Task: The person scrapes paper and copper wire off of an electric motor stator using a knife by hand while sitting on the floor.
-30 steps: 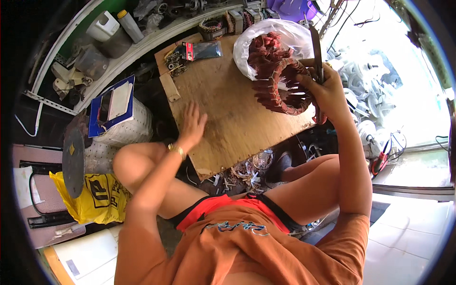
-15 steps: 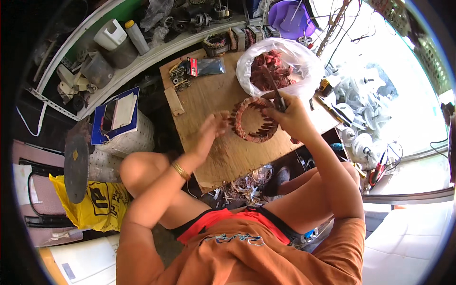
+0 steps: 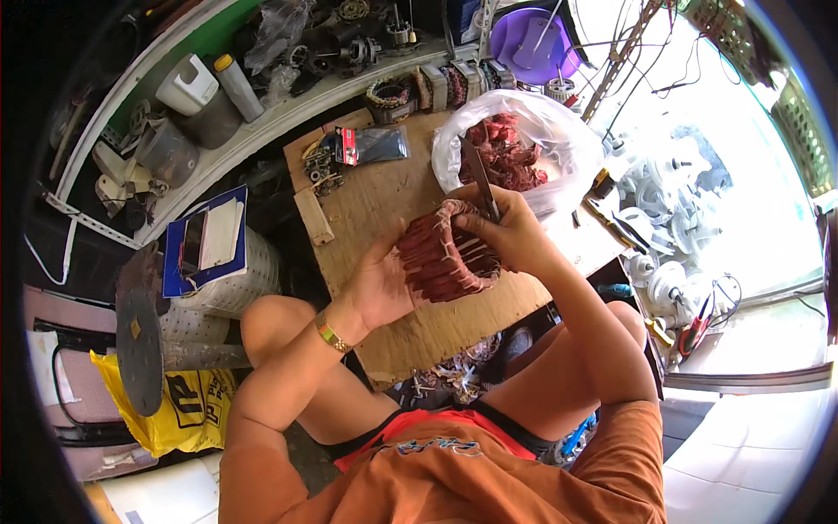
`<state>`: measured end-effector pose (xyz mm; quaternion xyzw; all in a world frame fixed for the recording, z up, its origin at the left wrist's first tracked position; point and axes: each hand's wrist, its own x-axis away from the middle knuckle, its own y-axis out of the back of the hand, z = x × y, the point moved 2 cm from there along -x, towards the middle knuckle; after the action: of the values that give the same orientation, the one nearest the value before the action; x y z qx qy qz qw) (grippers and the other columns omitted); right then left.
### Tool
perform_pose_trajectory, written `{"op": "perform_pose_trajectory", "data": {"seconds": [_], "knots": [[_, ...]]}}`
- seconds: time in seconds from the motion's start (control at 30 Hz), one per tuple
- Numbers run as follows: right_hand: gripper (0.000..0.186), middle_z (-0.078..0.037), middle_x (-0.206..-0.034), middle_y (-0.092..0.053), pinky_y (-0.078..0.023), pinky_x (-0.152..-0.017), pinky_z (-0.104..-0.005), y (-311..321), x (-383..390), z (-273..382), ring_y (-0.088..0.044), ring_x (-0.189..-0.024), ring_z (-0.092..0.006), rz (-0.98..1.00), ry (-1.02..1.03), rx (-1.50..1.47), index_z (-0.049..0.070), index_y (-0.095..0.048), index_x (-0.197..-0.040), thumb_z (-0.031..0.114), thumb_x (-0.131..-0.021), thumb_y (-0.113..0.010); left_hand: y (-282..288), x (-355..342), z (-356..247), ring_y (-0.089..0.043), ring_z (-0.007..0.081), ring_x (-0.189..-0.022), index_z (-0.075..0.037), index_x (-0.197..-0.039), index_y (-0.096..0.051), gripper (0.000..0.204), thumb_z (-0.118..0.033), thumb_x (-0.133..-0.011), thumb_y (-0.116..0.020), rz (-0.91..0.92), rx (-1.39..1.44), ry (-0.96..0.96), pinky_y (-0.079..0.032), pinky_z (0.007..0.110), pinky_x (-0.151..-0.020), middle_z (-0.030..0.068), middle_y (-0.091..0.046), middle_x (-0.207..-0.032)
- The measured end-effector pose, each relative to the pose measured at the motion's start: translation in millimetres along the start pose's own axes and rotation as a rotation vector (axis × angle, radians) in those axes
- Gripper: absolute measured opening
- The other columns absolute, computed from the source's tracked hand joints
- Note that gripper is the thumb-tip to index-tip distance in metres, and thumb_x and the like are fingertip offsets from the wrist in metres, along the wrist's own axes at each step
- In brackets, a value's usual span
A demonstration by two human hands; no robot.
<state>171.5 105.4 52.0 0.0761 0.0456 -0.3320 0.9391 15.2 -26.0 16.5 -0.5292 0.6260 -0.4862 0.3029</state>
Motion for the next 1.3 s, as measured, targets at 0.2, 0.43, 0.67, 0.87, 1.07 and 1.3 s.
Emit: {"op": "perform_pose_trajectory", "data": {"seconds": [0.2, 0.43, 0.67, 0.87, 1.07, 1.3], "knots": [[0.023, -0.004, -0.096, -0.070, -0.051, -0.080, -0.0277, 5.1, -17.2, -7.4, -0.058, -0.088, -0.0062, -0.113, -0.007, -0.086, -0.002, -0.063, -0.115, 0.005, -0.093, -0.065, 1.1, -15.9, -9.4, -0.056, 0.0271, -0.124, -0.007, -0.142, -0.045, 0.064, -0.055, -0.099, -0.045, -0.094, -0.109, -0.124, -0.040, 0.046, -0.111, 0.0112, -0.057, -0.136], [0.027, -0.002, -0.098, -0.068, -0.050, -0.082, -0.0268, 1.9, -35.7, -28.0, -0.061, -0.090, -0.0071, -0.055, 0.020, 0.151, -0.001, -0.061, -0.118, 0.007, -0.093, -0.067, 9.1, -18.1, 1.9, -0.047, 0.0247, -0.133, -0.007, -0.148, -0.038, 0.067, -0.050, -0.098, -0.052, -0.077, -0.130, -0.222, -0.035, 0.049, -0.113, 0.0116, -0.050, -0.141], [0.033, -0.016, -0.116, -0.060, -0.046, -0.092, -0.0367, -10.0, -36.3, -1.0, -0.060, -0.110, -0.0302, -0.221, -0.008, 0.598, 0.003, -0.054, -0.128, 0.016, -0.098, -0.057, -1.2, -19.7, -11.8, -0.061, 0.0191, -0.114, -0.003, -0.133, -0.054, 0.045, -0.024, -0.095, -0.067, -0.263, -0.489, -0.458, -0.045, 0.036, -0.103, 0.0074, -0.065, -0.119], [0.032, -0.023, -0.088, -0.065, -0.048, -0.074, -0.0473, -22.8, -13.8, 3.7, -0.062, -0.088, -0.0446, -0.083, 0.008, 0.420, 0.008, -0.052, -0.127, 0.025, -0.100, -0.053, 8.6, -18.0, -25.1, -0.063, 0.0121, -0.103, -0.001, -0.121, -0.062, 0.033, -0.011, -0.091, -0.072, -0.384, -0.766, -0.650, -0.050, 0.029, -0.093, 0.0048, -0.068, -0.112], [0.042, -0.017, -0.089, -0.067, -0.048, -0.068, -0.0424, -23.6, -4.5, 20.7, -0.065, -0.079, -0.0379, 0.023, -0.057, 0.653, 0.009, -0.048, -0.136, 0.025, -0.098, -0.056, 7.8, -21.3, -23.1, -0.064, 0.0112, -0.099, 0.001, -0.116, -0.063, 0.028, -0.008, -0.091, -0.071, -0.387, -0.823, -0.675, -0.052, 0.028, -0.087, 0.0051, -0.068, -0.110], [0.047, -0.012, -0.083, -0.067, -0.049, -0.060, -0.0451, -19.6, -5.3, 13.6, -0.066, -0.076, -0.0323, -0.009, 0.142, 0.774, 0.013, -0.048, -0.135, 0.030, -0.093, -0.062, 8.9, -26.4, -18.2, -0.064, 0.0115, -0.096, 0.002, -0.114, -0.064, 0.027, -0.007, -0.090, -0.071, -0.334, -0.849, -0.682, -0.051, 0.027, -0.085, 0.0058, -0.068, -0.109]]}}
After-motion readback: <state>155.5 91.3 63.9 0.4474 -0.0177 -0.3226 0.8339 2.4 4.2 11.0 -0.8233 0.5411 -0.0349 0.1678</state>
